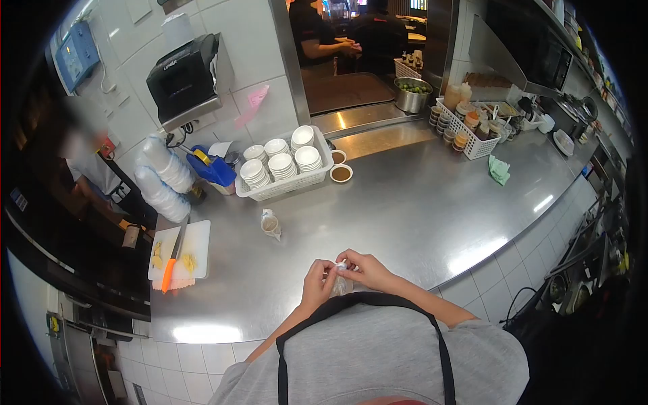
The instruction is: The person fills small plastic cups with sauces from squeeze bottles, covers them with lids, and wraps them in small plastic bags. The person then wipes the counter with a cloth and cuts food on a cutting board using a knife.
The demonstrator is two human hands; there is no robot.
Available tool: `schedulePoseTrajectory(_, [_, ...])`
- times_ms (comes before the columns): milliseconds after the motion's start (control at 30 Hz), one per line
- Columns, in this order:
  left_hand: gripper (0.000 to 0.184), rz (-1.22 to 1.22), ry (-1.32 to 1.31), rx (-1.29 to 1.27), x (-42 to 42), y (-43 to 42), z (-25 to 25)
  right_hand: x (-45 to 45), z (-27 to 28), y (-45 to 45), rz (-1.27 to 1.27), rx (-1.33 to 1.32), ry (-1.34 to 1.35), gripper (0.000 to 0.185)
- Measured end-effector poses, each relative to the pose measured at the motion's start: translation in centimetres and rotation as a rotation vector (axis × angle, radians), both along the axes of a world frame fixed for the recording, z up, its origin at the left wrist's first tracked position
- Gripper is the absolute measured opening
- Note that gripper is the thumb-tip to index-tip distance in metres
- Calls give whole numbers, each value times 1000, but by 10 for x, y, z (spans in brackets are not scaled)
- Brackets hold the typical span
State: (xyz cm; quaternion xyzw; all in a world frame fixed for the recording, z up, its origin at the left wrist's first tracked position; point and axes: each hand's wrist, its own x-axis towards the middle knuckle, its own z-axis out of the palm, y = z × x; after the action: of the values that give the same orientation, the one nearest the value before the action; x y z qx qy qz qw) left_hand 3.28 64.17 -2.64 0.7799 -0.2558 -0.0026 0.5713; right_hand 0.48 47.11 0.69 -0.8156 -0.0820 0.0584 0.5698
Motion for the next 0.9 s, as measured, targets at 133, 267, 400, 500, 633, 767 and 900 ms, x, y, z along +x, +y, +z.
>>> schedulePoseTrajectory(133, [8, 14, 50, -45, 0, 2, 0, 3, -6, 3, -35, 24, -187, 21])
schedulePoseTrajectory(267, [9, -65, 333, -285, 1, 2, -14, 3, 3, 3, -106, 72, -139, 16])
schedulePoseTrajectory(400, [15, -161, 636, -468, 6, 3, 15, 9, 9, -6, -21, 115, -79, 15])
schedulePoseTrajectory(500, [19, -255, 615, -382, 12, 7, 14, 10, 9, -15, 90, 84, -185, 15])
schedulePoseTrajectory(633, [17, -354, 273, -85, 25, 13, 2, 15, -13, -17, 96, 125, -167, 14])
schedulePoseTrajectory(767, [17, -346, 205, 94, 26, 17, 6, 16, -39, -17, 115, 162, -110, 14])
schedulePoseTrajectory(900, [19, -359, 87, 246, 25, 11, 2, 8, -48, -14, 131, 180, -117, 13])
